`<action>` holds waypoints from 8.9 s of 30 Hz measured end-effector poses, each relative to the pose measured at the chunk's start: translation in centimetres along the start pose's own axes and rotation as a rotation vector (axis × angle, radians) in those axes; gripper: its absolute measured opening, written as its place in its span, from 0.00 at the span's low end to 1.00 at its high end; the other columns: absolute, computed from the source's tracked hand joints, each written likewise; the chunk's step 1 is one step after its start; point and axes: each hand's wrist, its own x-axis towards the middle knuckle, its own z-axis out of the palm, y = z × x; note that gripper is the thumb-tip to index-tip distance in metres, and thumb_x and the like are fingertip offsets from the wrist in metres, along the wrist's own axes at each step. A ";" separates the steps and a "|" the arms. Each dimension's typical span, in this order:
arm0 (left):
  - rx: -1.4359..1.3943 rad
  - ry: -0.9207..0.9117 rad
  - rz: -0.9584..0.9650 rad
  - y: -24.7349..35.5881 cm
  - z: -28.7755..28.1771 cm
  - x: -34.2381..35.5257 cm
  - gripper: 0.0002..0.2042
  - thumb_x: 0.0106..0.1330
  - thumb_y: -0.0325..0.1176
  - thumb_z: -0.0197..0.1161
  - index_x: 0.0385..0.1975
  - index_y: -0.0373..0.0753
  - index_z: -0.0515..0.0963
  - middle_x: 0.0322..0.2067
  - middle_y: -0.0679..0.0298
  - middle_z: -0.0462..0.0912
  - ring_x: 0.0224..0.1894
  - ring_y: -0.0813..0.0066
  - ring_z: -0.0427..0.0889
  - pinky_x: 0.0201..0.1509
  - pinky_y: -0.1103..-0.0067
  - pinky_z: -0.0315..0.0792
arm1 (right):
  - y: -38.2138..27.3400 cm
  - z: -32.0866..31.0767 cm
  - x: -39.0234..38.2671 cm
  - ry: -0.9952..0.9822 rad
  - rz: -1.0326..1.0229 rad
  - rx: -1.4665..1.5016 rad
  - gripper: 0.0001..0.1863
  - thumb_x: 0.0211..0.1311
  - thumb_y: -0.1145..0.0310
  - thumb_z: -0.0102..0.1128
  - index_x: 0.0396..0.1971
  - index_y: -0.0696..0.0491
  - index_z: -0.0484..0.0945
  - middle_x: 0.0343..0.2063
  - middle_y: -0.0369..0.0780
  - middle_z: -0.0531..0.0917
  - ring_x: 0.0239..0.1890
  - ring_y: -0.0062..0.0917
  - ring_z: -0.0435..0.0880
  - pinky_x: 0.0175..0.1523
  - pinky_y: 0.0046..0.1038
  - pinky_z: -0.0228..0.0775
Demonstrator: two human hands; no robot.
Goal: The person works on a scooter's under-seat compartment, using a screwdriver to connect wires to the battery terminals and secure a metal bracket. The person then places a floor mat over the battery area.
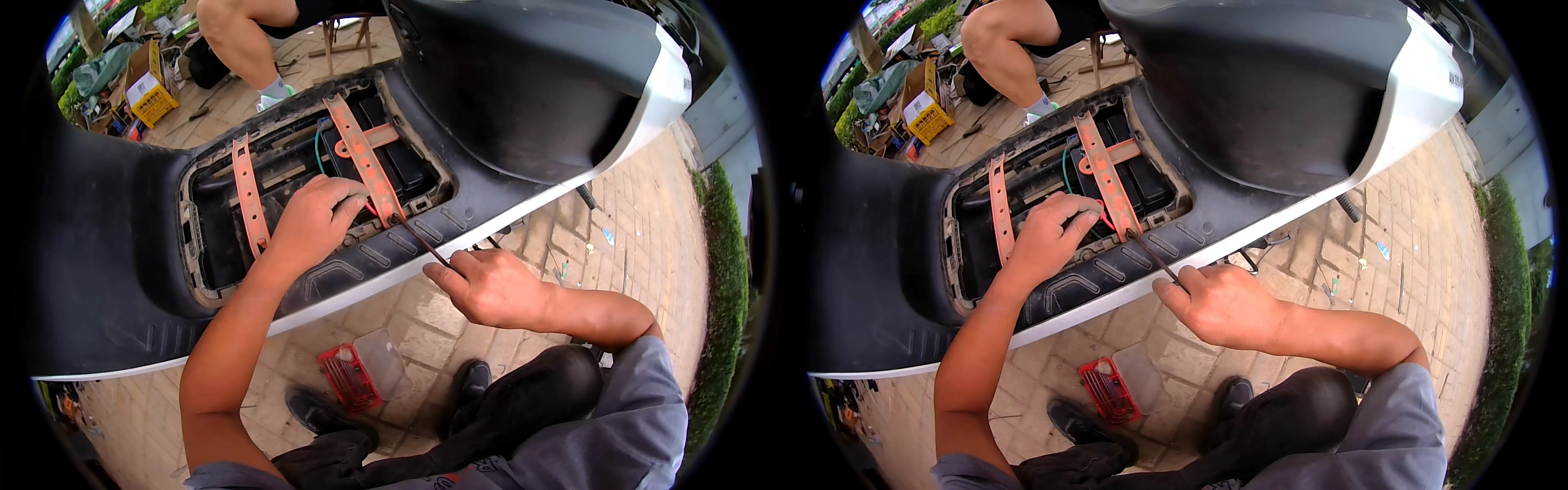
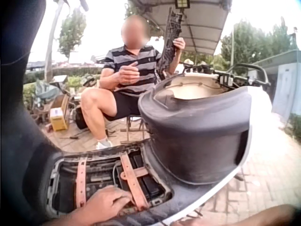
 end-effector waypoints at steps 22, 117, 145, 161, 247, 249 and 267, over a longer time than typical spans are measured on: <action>-0.361 0.191 -0.329 -2.3 -4.1 -3.0 0.16 0.73 0.38 0.57 0.45 0.28 0.80 0.36 0.60 0.86 0.42 0.76 0.82 0.52 0.78 0.73 | -0.7 2.3 12.5 -0.053 -0.363 0.165 0.10 0.49 0.67 0.63 0.24 0.54 0.71 0.15 0.38 0.75 0.20 0.34 0.82 0.21 0.37 0.72; -0.300 0.517 -0.090 -10.2 -2.7 18.8 0.08 0.75 0.28 0.50 0.40 0.28 0.73 0.34 0.56 0.85 0.34 0.73 0.82 0.41 0.76 0.76 | 7.4 4.6 7.0 0.611 0.090 0.363 0.07 0.51 0.68 0.69 0.20 0.51 0.79 0.17 0.39 0.76 0.21 0.36 0.77 0.28 0.35 0.68; -0.257 0.604 -0.060 -9.8 -0.2 16.8 0.09 0.68 0.31 0.57 0.41 0.32 0.78 0.33 0.42 0.82 0.40 0.41 0.81 0.41 0.64 0.73 | 13.8 -1.3 31.4 0.101 0.645 -0.004 0.11 0.54 0.65 0.64 0.31 0.58 0.85 0.31 0.50 0.86 0.35 0.45 0.86 0.43 0.40 0.78; -0.249 0.604 0.017 -10.5 1.0 17.5 0.08 0.66 0.33 0.62 0.39 0.35 0.81 0.32 0.45 0.82 0.37 0.43 0.81 0.40 0.62 0.73 | 17.4 -1.7 30.8 0.181 1.109 0.238 0.24 0.57 0.49 0.64 0.34 0.59 0.85 0.37 0.50 0.86 0.45 0.41 0.86 0.47 0.40 0.76; -0.163 0.601 -0.034 -12.2 1.1 17.3 0.11 0.66 0.37 0.61 0.34 0.33 0.80 0.31 0.42 0.80 0.38 0.39 0.79 0.40 0.57 0.72 | 13.1 -2.2 30.3 0.093 0.722 -0.334 0.12 0.52 0.64 0.60 0.31 0.54 0.87 0.33 0.48 0.87 0.37 0.42 0.88 0.41 0.42 0.79; -0.113 0.586 -0.045 -12.2 1.2 17.5 0.11 0.66 0.36 0.61 0.36 0.33 0.81 0.31 0.42 0.81 0.38 0.40 0.79 0.40 0.58 0.73 | 13.1 -2.8 30.4 0.051 0.725 -0.344 0.11 0.53 0.65 0.60 0.32 0.52 0.87 0.34 0.46 0.87 0.38 0.40 0.88 0.41 0.41 0.79; -0.200 0.546 -0.083 -9.2 -2.2 18.4 0.14 0.71 0.38 0.57 0.38 0.31 0.81 0.24 0.52 0.81 0.27 0.59 0.79 0.34 0.67 0.70 | 14.5 0.3 26.8 0.657 0.642 0.245 0.18 0.70 0.60 0.51 0.37 0.61 0.81 0.29 0.52 0.84 0.32 0.48 0.83 0.41 0.41 0.73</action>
